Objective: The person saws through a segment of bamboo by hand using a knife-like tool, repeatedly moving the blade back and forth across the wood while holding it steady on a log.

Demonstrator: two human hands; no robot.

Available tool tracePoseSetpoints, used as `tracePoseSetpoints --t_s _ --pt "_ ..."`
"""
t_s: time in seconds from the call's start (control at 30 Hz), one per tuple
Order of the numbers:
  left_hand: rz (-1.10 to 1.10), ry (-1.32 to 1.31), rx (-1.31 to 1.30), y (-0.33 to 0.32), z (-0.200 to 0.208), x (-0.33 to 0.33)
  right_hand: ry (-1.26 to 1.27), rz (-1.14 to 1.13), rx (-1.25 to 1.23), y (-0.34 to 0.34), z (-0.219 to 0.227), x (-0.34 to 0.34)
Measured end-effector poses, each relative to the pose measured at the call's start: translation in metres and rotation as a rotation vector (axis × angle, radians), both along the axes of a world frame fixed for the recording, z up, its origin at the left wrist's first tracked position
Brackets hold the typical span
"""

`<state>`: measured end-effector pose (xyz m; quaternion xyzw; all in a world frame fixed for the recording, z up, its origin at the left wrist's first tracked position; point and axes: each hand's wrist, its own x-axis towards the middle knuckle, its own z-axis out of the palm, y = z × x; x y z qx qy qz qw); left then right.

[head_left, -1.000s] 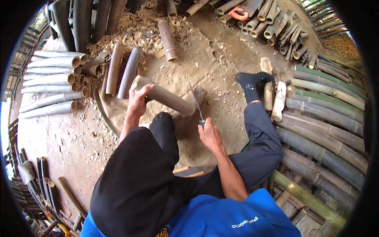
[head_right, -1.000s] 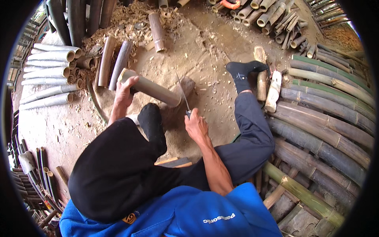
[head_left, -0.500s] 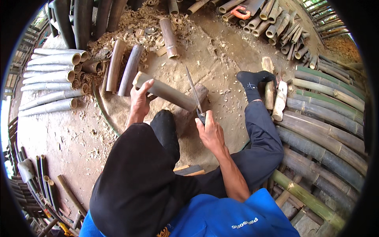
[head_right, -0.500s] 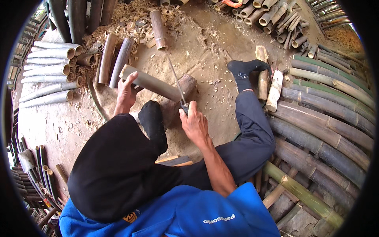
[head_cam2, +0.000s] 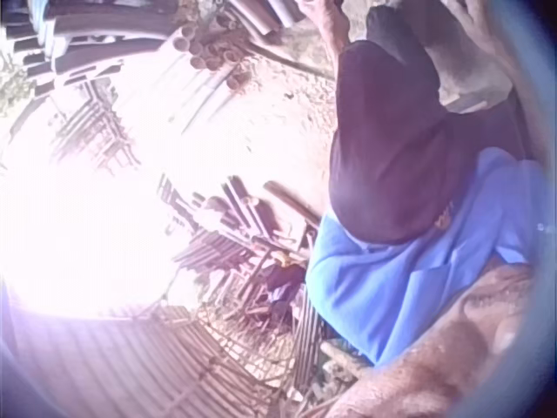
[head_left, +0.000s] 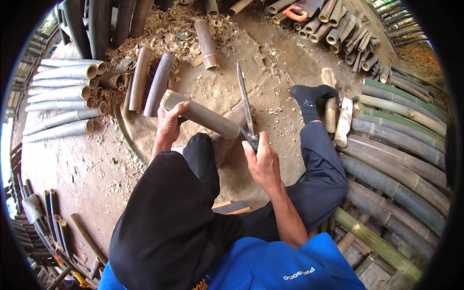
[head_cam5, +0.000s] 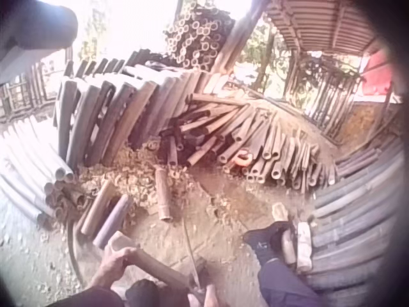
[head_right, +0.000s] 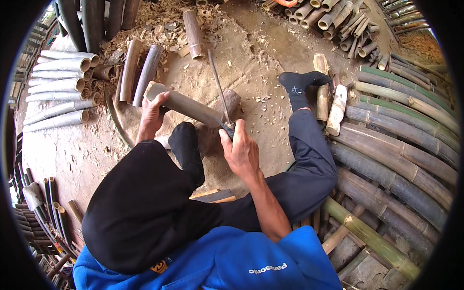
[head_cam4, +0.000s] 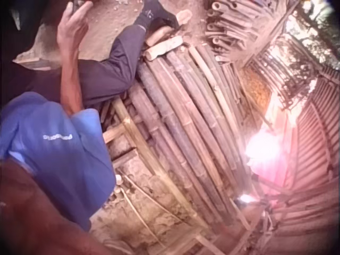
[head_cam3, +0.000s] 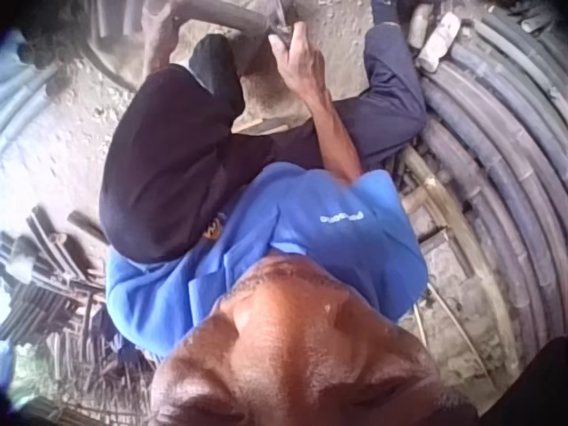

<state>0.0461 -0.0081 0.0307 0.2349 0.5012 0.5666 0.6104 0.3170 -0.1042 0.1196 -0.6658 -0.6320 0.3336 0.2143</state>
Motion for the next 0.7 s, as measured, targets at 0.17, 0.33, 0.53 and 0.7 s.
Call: tracePoseSetpoints --t_s 0.17,0.33,0.53,0.7 --pt "-0.085 0.025 0.0 0.001 0.003 0.004 -0.089 -0.06 -0.161 -0.012 -0.055 0.004" --pt "0.119 -0.004 -0.051 -0.002 -0.004 0.009 -0.14 -0.01 -0.194 -0.005 -0.031 0.003" --pt "0.158 0.039 -0.055 -0.001 0.003 0.023 0.068 -0.052 0.336 -0.01 -0.027 -0.001" --pt "0.126 0.033 0.044 0.007 -0.001 0.009 -0.219 0.002 -0.262 0.006 -0.055 0.015"
